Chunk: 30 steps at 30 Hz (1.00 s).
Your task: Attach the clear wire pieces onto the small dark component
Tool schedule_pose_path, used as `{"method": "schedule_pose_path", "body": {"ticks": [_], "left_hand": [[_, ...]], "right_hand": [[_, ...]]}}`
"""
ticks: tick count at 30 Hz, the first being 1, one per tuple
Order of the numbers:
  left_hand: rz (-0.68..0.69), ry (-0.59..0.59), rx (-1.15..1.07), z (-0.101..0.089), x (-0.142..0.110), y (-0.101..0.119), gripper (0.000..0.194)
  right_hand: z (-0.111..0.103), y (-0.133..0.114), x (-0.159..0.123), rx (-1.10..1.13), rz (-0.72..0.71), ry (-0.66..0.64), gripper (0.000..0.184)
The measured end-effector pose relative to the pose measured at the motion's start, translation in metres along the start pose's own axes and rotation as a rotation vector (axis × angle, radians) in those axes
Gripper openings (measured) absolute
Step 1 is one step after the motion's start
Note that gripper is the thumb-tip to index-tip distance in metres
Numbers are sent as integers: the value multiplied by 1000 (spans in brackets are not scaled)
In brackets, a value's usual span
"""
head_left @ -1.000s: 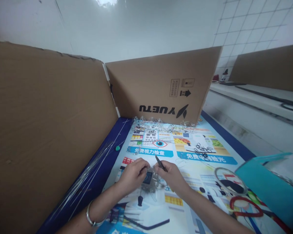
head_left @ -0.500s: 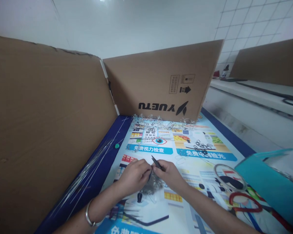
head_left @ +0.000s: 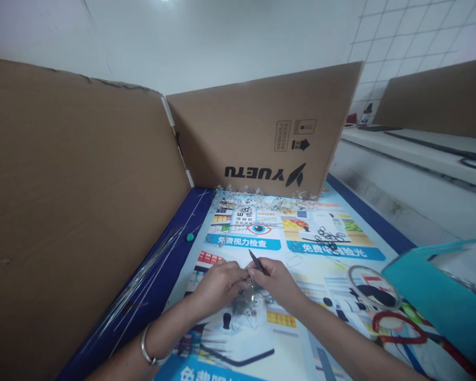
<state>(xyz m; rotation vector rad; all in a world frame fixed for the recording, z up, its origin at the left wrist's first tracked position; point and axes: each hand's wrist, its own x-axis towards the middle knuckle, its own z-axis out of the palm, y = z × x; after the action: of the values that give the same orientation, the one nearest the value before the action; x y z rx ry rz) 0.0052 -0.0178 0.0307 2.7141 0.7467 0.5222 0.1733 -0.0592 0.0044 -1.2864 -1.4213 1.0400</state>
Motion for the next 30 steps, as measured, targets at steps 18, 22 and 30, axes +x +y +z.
{"method": "schedule_pose_path", "body": {"ticks": [18, 22, 30], "left_hand": [[-260, 122, 115, 12, -3, -9, 14], [-321, 140, 145, 13, -3, -10, 15], [-249, 140, 25, 15, -3, -9, 19]], "right_hand": [[2, -5, -1, -132, 28, 45, 35], [2, -6, -1, -167, 16, 63, 37], [4, -7, -2, -236, 0, 61, 23]]}}
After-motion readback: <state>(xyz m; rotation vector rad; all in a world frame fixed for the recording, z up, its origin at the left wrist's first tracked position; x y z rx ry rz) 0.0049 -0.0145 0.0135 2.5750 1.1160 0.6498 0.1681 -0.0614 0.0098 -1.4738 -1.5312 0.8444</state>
